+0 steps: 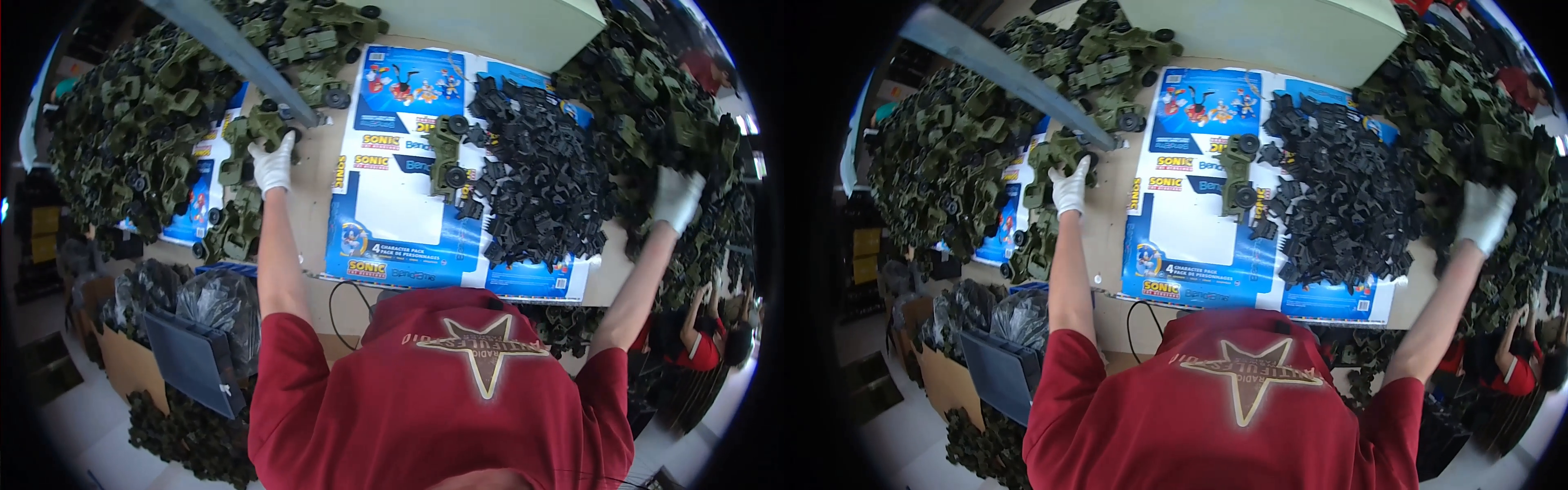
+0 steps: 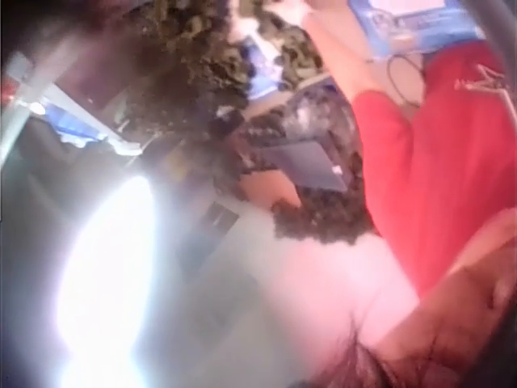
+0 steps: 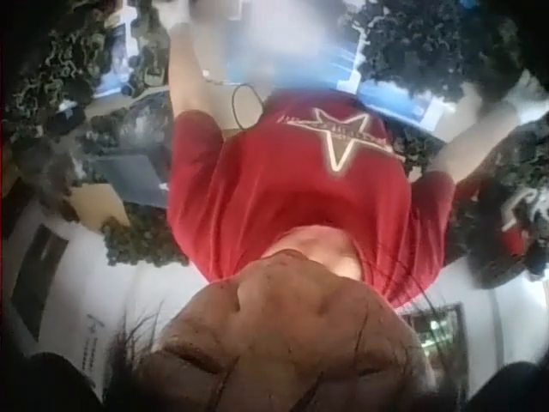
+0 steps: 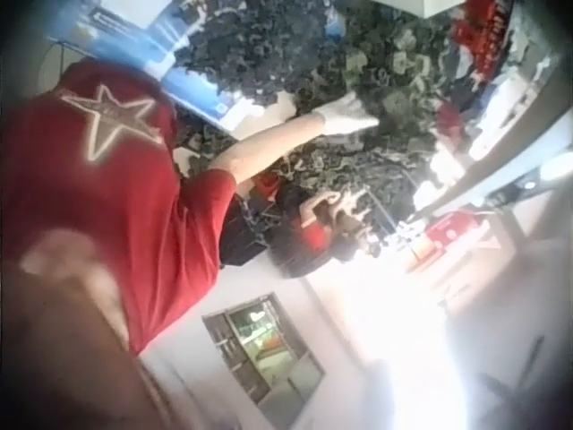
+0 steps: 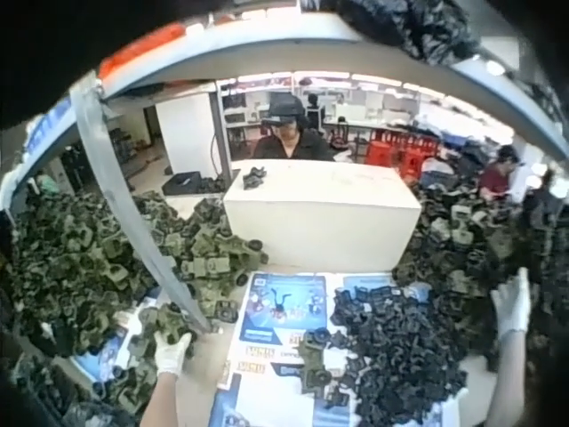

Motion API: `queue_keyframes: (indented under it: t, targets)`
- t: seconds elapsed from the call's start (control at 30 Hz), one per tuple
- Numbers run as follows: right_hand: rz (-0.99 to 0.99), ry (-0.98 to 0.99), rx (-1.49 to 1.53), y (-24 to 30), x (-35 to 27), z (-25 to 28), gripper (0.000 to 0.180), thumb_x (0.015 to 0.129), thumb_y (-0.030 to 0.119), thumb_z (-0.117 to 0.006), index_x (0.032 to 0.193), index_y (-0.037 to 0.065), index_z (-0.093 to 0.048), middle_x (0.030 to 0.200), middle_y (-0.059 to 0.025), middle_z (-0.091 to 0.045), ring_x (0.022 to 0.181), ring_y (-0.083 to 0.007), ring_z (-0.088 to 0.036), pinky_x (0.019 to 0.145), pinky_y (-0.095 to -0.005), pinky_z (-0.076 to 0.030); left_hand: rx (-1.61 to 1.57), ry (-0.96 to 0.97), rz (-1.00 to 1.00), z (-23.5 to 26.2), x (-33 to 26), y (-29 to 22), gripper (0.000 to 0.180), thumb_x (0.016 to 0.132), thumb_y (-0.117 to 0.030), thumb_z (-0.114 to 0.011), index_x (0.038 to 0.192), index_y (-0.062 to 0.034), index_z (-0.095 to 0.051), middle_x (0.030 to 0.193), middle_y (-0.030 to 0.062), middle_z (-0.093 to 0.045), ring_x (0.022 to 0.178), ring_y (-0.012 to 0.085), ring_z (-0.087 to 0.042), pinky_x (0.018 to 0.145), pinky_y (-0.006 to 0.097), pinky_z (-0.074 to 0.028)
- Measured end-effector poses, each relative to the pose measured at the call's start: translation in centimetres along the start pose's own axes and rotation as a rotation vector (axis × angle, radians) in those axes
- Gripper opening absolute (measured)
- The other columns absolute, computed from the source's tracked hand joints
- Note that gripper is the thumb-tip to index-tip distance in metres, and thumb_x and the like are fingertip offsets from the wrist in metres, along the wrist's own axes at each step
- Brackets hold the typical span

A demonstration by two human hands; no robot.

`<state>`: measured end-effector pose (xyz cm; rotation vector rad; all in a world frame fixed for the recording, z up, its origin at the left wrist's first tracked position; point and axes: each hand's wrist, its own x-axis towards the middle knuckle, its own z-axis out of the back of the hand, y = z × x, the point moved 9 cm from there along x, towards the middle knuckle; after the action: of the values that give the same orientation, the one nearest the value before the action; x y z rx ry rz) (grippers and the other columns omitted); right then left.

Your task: The person assembles black plastic chassis parts onto green toy vehicle bodies by hand at a factory workstation.

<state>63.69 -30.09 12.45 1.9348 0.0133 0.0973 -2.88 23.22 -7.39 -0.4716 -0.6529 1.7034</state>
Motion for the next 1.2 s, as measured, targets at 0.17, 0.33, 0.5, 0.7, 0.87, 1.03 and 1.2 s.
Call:
queue_keyframes:
  t: [0.17, 0.33, 0.5, 0.7, 0.87, 1.03, 1.2]
  targets:
    - [-0.29, 0.719, -0.918, -16.9, -19.0, -9.9, 0.026, 0.091, 0.024, -0.066, 0.106, 0.004, -0.073, 0.094, -0.0059, -0.072, 0.08, -0.0154, -0.067, 0.071, -0.0307, -0.054, -0.119, 0.012, 0.036, -1.0, -1.2, 0.6, 0.086, 0.069, -0.043, -0.084, 0.13, 0.01, -0.052, 0.125, 0.0277, -0.061, 0.118, 0.0366, -0.058, 0.102, 0.039, -0.044]
    - [0.112, 1.13, -1.781, -24.4, -29.9, -12.5, 0.047, 0.079, 0.036, -0.074, 0.118, 0.01, -0.065, 0.101, -0.0163, -0.07, 0.09, -0.0332, -0.069, 0.08, -0.0421, -0.056, 0.098, 0.152, -0.067, 2.3, -15.9, -1.5, 0.065, 0.072, -0.032, -0.08, 0.121, 0.0014, -0.056, 0.119, 0.0235, -0.052, 0.107, 0.0385, -0.056, 0.095, 0.045, -0.047]
    - [0.157, 1.035, -1.688, -26.8, -30.6, -10.7, 0.043, 0.076, 0.036, -0.077, 0.109, 0.01, -0.066, 0.099, -0.0163, -0.068, 0.087, -0.0338, -0.069, 0.076, -0.0449, -0.055, 0.136, 0.373, -0.631, 1.7, -27.8, -5.4, 0.08, 0.06, -0.039, -0.089, 0.125, -0.009, -0.054, 0.121, 0.0184, -0.055, 0.11, 0.0361, -0.056, 0.093, 0.047, -0.047]
    - [0.614, 1.211, -1.639, -25.8, -33.5, -10.4, 0.018, 0.077, 0.018, -0.067, 0.093, 0.01, -0.064, 0.093, -0.0136, -0.063, 0.078, -0.0318, -0.067, 0.061, -0.0443, -0.054, 0.398, 0.585, -0.367, 0.0, -24.3, -7.9, 0.103, 0.056, -0.05, -0.09, 0.138, -0.0058, -0.047, 0.12, 0.021, -0.062, 0.111, 0.0391, -0.06, 0.094, 0.043, -0.049]
    - [0.493, 1.465, -1.514, -25.4, -38.7, -8.6, 0.065, 0.077, 0.007, -0.062, 0.14, 0.004, -0.043, 0.133, -0.0263, -0.049, 0.091, -0.0349, -0.066, 0.078, -0.0449, -0.055, 0.094, 0.89, -0.28, -5.5, -23.9, -6.0, 0.079, 0.073, -0.035, -0.082, 0.136, -0.0022, -0.046, 0.111, 0.0204, -0.069, 0.104, 0.0338, -0.067, 0.089, 0.039, -0.052]
    - [0.599, 1.631, -1.556, -27.1, -37.9, -8.2, 0.06, 0.078, 0.029, -0.071, 0.13, 0.008, -0.053, 0.108, -0.0145, -0.065, 0.093, -0.0301, -0.066, 0.074, -0.0463, -0.053, -0.149, 1.039, -0.104, -4.8, -25.4, -5.3, 0.065, 0.08, -0.025, -0.081, 0.134, -0.0039, -0.05, 0.106, 0.012, -0.071, 0.092, 0.019, -0.069, 0.081, 0.031, -0.055]
    - [0.451, 1.545, -1.56, -24.4, -34.8, -10.0, 0.061, 0.082, 0.038, -0.072, 0.133, 0.009, -0.054, 0.109, -0.0156, -0.068, 0.101, -0.0321, -0.064, 0.085, -0.0419, -0.05, -0.411, 1.162, -0.05, -3.9, -27.7, -4.0, 0.065, 0.081, -0.022, -0.081, 0.136, -0.0054, -0.051, 0.108, 0.008, -0.07, 0.092, 0.0128, -0.067, 0.08, 0.029, -0.054]
